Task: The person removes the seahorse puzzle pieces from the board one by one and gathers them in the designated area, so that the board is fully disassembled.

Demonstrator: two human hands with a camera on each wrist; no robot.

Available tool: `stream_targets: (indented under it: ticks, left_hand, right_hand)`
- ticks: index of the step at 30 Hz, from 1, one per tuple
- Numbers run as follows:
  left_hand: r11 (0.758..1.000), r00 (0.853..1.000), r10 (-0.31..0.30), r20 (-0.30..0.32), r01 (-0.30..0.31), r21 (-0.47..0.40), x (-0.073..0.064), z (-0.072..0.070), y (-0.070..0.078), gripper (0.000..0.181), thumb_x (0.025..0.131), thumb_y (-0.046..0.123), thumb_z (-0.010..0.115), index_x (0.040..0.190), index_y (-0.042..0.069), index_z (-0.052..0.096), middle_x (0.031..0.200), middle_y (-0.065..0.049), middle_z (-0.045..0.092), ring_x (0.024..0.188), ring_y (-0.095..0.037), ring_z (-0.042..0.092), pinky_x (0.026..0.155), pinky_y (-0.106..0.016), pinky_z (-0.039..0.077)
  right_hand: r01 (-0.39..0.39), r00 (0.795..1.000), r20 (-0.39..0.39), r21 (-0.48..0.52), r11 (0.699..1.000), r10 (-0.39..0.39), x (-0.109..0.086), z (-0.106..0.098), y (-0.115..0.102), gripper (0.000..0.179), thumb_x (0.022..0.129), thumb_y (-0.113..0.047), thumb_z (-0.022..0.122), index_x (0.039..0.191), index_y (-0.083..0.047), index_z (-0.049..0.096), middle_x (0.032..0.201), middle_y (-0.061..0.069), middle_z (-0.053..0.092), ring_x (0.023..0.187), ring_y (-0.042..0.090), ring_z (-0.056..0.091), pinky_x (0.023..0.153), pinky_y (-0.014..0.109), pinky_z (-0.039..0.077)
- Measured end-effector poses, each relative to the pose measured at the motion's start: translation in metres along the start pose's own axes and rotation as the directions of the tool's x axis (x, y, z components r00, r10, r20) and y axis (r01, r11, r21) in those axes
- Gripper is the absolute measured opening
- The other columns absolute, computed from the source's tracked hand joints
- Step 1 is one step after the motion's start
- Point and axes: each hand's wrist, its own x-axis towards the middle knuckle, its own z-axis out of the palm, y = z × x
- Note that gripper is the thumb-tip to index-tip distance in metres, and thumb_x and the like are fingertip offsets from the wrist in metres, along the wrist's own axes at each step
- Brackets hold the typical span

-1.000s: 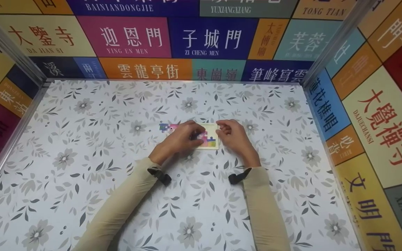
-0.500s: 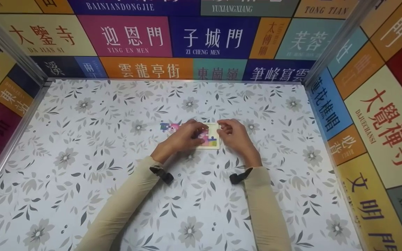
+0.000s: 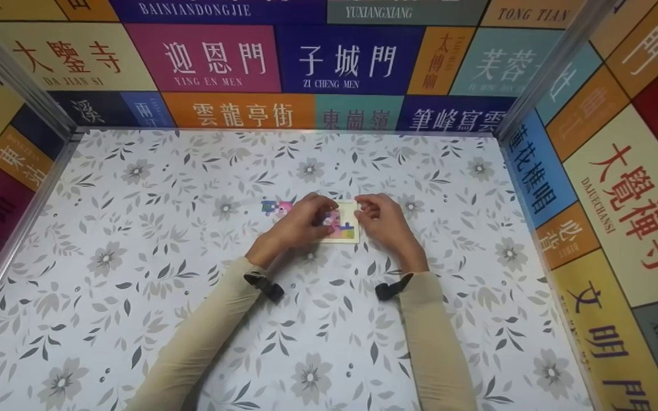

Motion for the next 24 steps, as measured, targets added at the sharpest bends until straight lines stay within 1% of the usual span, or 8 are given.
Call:
stream_targets:
  ticks: [1, 7, 8, 9, 12, 16, 19, 24]
  left_hand:
    - [1.000, 1.000, 0.007, -0.008, -0.007, 0.004, 0.0033, 0.0042, -0.0074, 0.048, 0.100, 0.016, 0.079, 0.143, 0.004, 0.062, 0.131, -0.014, 0.060, 0.118, -0.026, 0.062, 0.108, -0.037, 0.052]
    - [1.000, 1.000, 0.000, -0.008, 0.000, -0.002, 0.0033, 0.0055, -0.0087, 0.048, 0.099, 0.015, 0.079, 0.144, 0.005, 0.064, 0.128, -0.012, 0.064, 0.115, -0.024, 0.063, 0.105, -0.035, 0.053]
    - [1.000, 1.000, -0.005, -0.003, 0.005, -0.009, -0.0005, 0.0014, -0.0016, 0.048, 0.099, 0.013, 0.078, 0.145, 0.005, 0.064, 0.129, -0.013, 0.064, 0.116, -0.025, 0.063, 0.105, -0.036, 0.053]
    - [1.000, 1.000, -0.004, -0.005, 0.004, -0.009, -0.0010, 0.0014, -0.0015, 0.049, 0.099, 0.013, 0.078, 0.145, 0.005, 0.064, 0.129, -0.013, 0.064, 0.116, -0.025, 0.064, 0.104, -0.035, 0.053]
    - [1.000, 1.000, 0.004, -0.012, -0.004, -0.010, -0.0014, 0.0012, -0.0022, 0.049, 0.099, 0.013, 0.078, 0.146, 0.004, 0.065, 0.128, -0.013, 0.064, 0.115, -0.025, 0.063, 0.102, -0.033, 0.053]
    - [0.999, 0.999, 0.034, -0.025, -0.034, -0.010, -0.0006, 0.0023, -0.0059, 0.050, 0.099, 0.014, 0.079, 0.146, 0.003, 0.065, 0.125, -0.013, 0.065, 0.112, -0.025, 0.064, 0.098, -0.032, 0.053]
    - [0.999, 0.997, 0.048, -0.052, -0.050, -0.022, -0.0002, 0.0028, -0.0088, 0.047, 0.097, 0.015, 0.082, 0.140, 0.003, 0.067, 0.120, -0.013, 0.066, 0.109, -0.024, 0.065, 0.095, -0.031, 0.054]
    - [0.998, 0.996, 0.039, -0.084, -0.043, -0.041, -0.0013, 0.0009, -0.0099, 0.044, 0.094, 0.016, 0.086, 0.132, 0.003, 0.068, 0.117, -0.011, 0.067, 0.105, -0.020, 0.066, 0.092, -0.028, 0.055]
  right_hand:
    - [0.000, 1.000, 0.001, 0.000, 1.000, 0.000, 0.0000, 0.0001, 0.0002, 0.040, 0.102, -0.014, 0.075, 0.142, -0.007, 0.069, 0.117, 0.016, 0.069, 0.105, 0.021, 0.067, 0.088, 0.010, 0.053]
    - [0.002, 1.000, -0.001, 0.005, 1.000, -0.002, 0.0001, 0.0004, 0.0004, 0.040, 0.102, -0.012, 0.075, 0.142, -0.007, 0.069, 0.117, 0.016, 0.069, 0.105, 0.021, 0.066, 0.089, 0.010, 0.053]
    - [0.002, 1.000, -0.001, 0.006, 1.000, -0.002, 0.0002, 0.0005, 0.0005, 0.040, 0.102, -0.012, 0.075, 0.142, -0.007, 0.069, 0.117, 0.016, 0.069, 0.105, 0.020, 0.066, 0.089, 0.010, 0.053]
    - [0.002, 1.000, -0.001, 0.006, 1.000, -0.002, 0.0002, 0.0006, 0.0006, 0.040, 0.102, -0.012, 0.075, 0.142, -0.007, 0.069, 0.117, 0.016, 0.069, 0.105, 0.020, 0.066, 0.089, 0.010, 0.053]
    - [0.002, 1.000, 0.000, 0.007, 1.000, -0.002, 0.0002, 0.0003, 0.0006, 0.040, 0.102, -0.013, 0.075, 0.141, -0.007, 0.069, 0.118, 0.016, 0.068, 0.104, 0.018, 0.066, 0.089, 0.009, 0.053]
    - [0.005, 1.000, -0.004, 0.014, 1.000, -0.005, 0.0000, 0.0001, 0.0004, 0.040, 0.103, -0.014, 0.075, 0.141, -0.006, 0.070, 0.116, 0.015, 0.069, 0.102, 0.015, 0.066, 0.088, 0.010, 0.053]
    - [0.011, 1.000, -0.008, 0.016, 1.000, -0.011, -0.0001, 0.0003, 0.0003, 0.040, 0.103, -0.016, 0.075, 0.141, -0.005, 0.070, 0.115, 0.015, 0.069, 0.101, 0.014, 0.065, 0.088, 0.010, 0.053]
    - [0.011, 1.000, -0.009, 0.000, 1.000, -0.011, 0.0006, 0.0006, 0.0009, 0.039, 0.103, -0.017, 0.075, 0.140, -0.006, 0.070, 0.115, 0.014, 0.069, 0.101, 0.015, 0.066, 0.087, 0.010, 0.053]
